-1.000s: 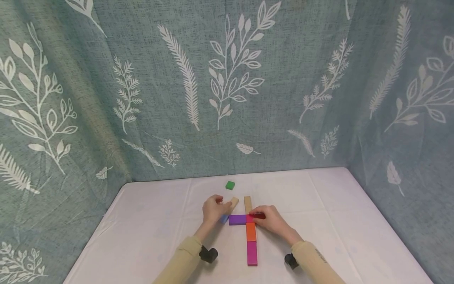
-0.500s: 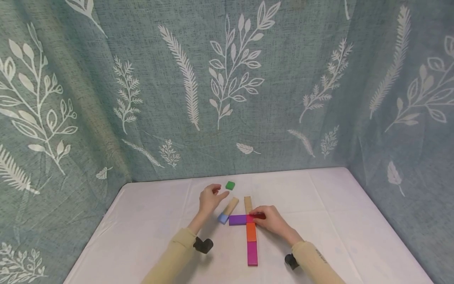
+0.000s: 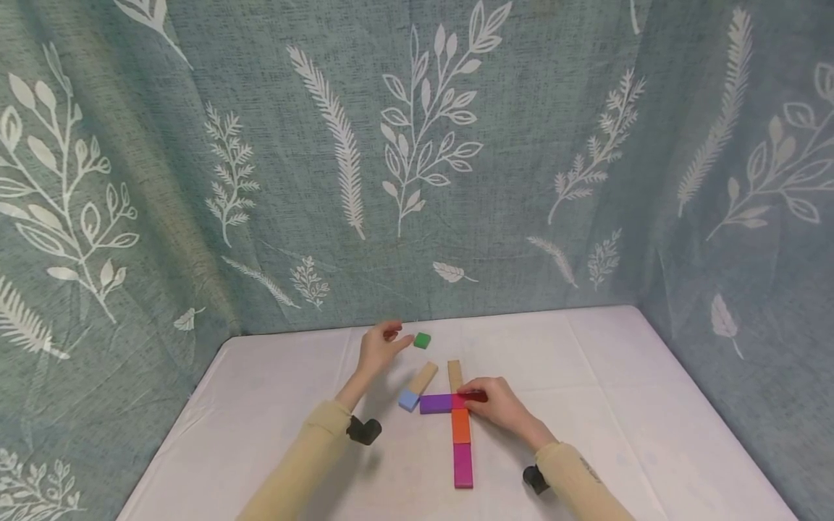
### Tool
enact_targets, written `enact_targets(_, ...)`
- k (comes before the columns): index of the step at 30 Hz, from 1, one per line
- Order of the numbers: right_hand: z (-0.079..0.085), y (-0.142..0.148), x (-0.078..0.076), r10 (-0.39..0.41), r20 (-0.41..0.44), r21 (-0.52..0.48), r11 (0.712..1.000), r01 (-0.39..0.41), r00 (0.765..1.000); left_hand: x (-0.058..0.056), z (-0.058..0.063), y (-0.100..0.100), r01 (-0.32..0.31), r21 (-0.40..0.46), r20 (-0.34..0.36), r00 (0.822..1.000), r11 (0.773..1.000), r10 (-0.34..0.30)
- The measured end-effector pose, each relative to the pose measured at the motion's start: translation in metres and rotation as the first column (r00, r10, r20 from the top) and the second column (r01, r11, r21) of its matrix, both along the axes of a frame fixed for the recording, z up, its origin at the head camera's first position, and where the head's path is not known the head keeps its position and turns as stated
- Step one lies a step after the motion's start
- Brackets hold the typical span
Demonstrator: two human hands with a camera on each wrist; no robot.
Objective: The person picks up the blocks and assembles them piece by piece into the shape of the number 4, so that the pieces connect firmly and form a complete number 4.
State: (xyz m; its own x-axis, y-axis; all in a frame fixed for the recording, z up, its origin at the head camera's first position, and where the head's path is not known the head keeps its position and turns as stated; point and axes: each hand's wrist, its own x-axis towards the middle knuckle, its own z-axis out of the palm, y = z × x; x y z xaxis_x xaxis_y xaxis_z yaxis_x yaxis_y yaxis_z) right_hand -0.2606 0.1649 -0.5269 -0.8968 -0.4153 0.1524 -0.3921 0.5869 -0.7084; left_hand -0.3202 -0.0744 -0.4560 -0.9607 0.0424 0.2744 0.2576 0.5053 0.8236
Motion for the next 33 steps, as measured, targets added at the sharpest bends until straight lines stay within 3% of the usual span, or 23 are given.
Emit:
enact_targets(10, -0.002, 0.000, -0.003, 0.003, -0.016, 0.001, 1.000, -0.003, 1.000, -0.019, -0.002, 0.003, 0.026, -0.014, 0.029, 0.999, 1.000, -0.025)
enact_targets(21, -0.002, 0.003, -0.004, 0.026, -0.008, -0.007, 1.000, -0.026, 1.000, -0.030, -0.019, -0.002, 0.043, -0.030, 0.034, 0.999, 0.999, -0.042)
enact_targets(33, -0.003, 0.004, -0.007, 0.028, -0.001, -0.001, 1.000, -0.028, 1.000, -0.044, -0.029, -0.003, 0.136, -0.055, 0.100, 0.986, 0.989, -0.130)
